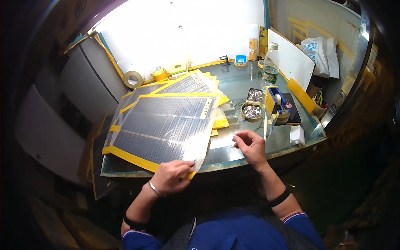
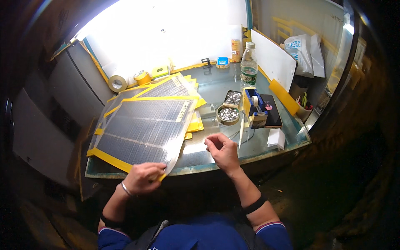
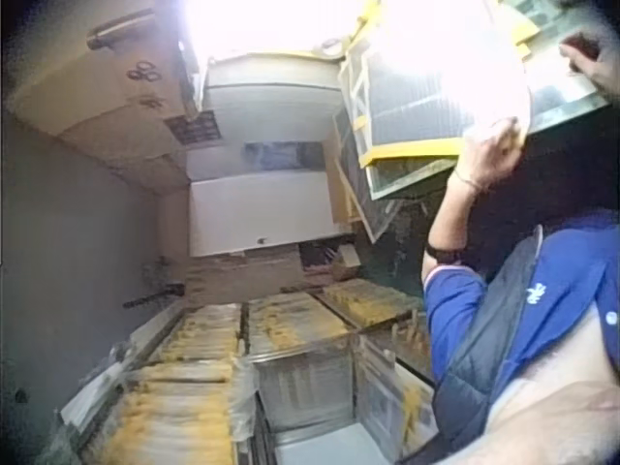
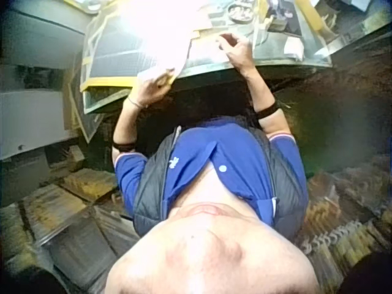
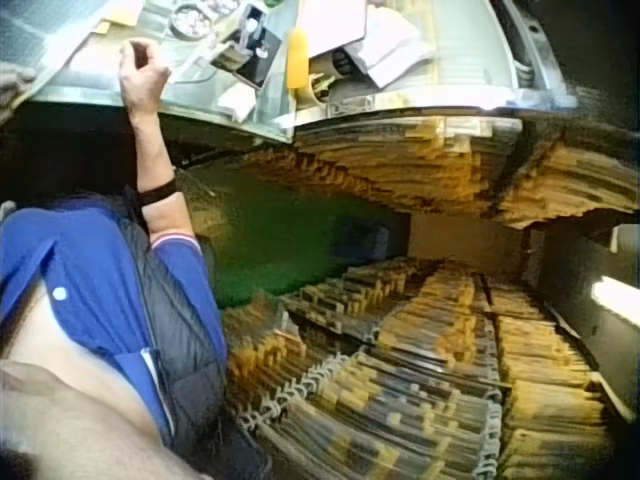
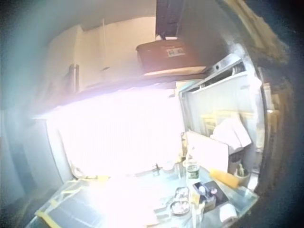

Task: The recorder is inspecting and sorting large sheets of printed components on a workbench.

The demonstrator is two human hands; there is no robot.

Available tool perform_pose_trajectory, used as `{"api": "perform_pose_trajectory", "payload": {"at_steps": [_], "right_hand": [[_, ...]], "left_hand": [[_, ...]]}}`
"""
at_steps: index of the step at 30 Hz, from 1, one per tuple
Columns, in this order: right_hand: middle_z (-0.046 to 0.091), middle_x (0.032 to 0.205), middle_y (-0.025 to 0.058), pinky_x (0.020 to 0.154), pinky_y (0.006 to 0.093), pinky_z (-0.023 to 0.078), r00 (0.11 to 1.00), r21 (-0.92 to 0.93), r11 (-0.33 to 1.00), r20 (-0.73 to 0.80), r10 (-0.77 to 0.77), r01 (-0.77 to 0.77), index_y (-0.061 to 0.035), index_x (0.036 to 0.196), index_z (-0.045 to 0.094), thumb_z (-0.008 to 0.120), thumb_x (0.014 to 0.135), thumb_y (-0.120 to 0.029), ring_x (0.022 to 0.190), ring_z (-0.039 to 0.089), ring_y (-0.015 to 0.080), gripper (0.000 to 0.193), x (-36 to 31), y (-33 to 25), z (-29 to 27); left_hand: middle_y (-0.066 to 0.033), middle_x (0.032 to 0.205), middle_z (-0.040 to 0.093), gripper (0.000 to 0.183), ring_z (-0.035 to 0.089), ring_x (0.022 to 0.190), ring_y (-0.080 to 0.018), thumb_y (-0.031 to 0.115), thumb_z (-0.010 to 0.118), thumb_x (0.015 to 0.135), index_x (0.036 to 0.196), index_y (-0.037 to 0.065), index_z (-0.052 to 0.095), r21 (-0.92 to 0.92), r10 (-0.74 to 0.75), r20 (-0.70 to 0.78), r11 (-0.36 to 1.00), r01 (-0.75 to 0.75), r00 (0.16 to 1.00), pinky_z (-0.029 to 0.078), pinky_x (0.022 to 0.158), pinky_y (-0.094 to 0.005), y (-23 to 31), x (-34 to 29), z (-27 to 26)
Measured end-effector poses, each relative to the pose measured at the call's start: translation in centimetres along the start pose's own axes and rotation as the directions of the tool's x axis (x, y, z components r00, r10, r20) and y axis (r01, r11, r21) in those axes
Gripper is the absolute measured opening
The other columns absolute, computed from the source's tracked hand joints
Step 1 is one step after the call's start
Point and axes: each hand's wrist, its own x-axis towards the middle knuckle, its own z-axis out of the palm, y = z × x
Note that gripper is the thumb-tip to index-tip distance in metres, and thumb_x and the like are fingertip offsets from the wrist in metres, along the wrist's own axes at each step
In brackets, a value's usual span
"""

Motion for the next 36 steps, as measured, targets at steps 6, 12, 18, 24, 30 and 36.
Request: {"api": "perform_pose_trajectory", "payload": {"at_steps": [6,12,18,24,30,36], "right_hand": [[0.069,0.081,0.0064,0.066,0.0249,0.055,1.000,0.048,0.999,0.024,0.012,-0.013,0.0011,0.092,0.065,0.063,0.089,-0.008,0.071,0.066,0.0110,0.010,0.1,0.0,0.2],[0.069,0.080,0.0057,0.066,0.0241,0.054,1.000,-0.044,0.999,-0.003,-0.029,0.029,0.0007,0.092,0.065,0.064,0.089,-0.007,0.070,0.065,0.0099,0.009,-0.4,0.2,0.3],[0.069,0.080,0.0062,0.065,0.0239,0.054,0.996,-0.080,0.994,-0.038,-0.082,0.079,0.0006,0.091,0.066,0.065,0.088,-0.007,0.070,0.066,0.0099,0.008,-0.6,0.4,0.3],[0.070,0.079,0.0060,0.064,0.0241,0.053,0.997,-0.079,0.994,-0.021,-0.071,0.069,0.0007,0.091,0.066,0.066,0.087,-0.006,0.069,0.066,0.0107,0.008,-0.7,0.0,0.3],[0.069,0.079,0.0056,0.064,0.0235,0.053,0.997,-0.065,0.995,-0.034,-0.075,0.072,0.0006,0.090,0.066,0.066,0.086,-0.005,0.068,0.066,0.0108,0.007,-0.9,0.2,0.3],[0.069,0.079,0.0055,0.065,0.0231,0.053,0.993,-0.082,0.991,-0.043,-0.111,0.107,0.0008,0.091,0.066,0.066,0.086,-0.005,0.069,0.066,0.0104,0.007,-1.0,0.0,0.5]], "left_hand": [[-0.0175,0.117,0.061,0.036,0.059,0.109,-0.0322,0.020,0.080,0.067,0.093,0.002,0.063,-0.168,-0.117,-0.016,0.979,0.113,0.993,0.047,0.093,-0.0387,2.4,-5.3,-0.9],[-0.0160,0.111,0.060,0.047,0.058,0.102,-0.0314,0.025,0.081,0.067,0.103,0.001,0.062,0.090,-0.159,-0.310,0.977,0.195,0.938,0.048,0.087,-0.0395,2.4,-3.0,3.0],[-0.0122,0.085,0.059,0.021,0.059,0.081,-0.0292,0.014,0.068,0.076,0.093,0.002,0.067,0.189,-0.189,-0.309,0.948,0.255,0.932,0.049,0.071,-0.0393,1.4,-1.4,3.6],[-0.0088,0.066,0.056,0.009,0.056,0.053,-0.0164,0.005,0.072,0.076,0.073,-0.002,0.068,-0.366,-0.497,-0.293,0.847,0.385,0.817,0.044,0.050,-0.0272,0.7,-2.9,3.4],[-0.0022,0.068,0.056,0.011,0.051,0.058,-0.0062,0.004,0.074,0.077,0.071,-0.002,0.068,-0.630,-0.635,-0.254,0.681,0.374,0.729,0.040,0.051,-0.0217,-0.2,-4.1,4.9],[-0.0012,0.069,0.058,0.012,0.053,0.057,-0.0041,0.004,0.074,0.078,0.071,-0.002,0.066,-0.695,-0.577,-0.346,0.687,0.210,0.740,0.041,0.051,-0.0208,-0.5,-4.1,4.1]]}}
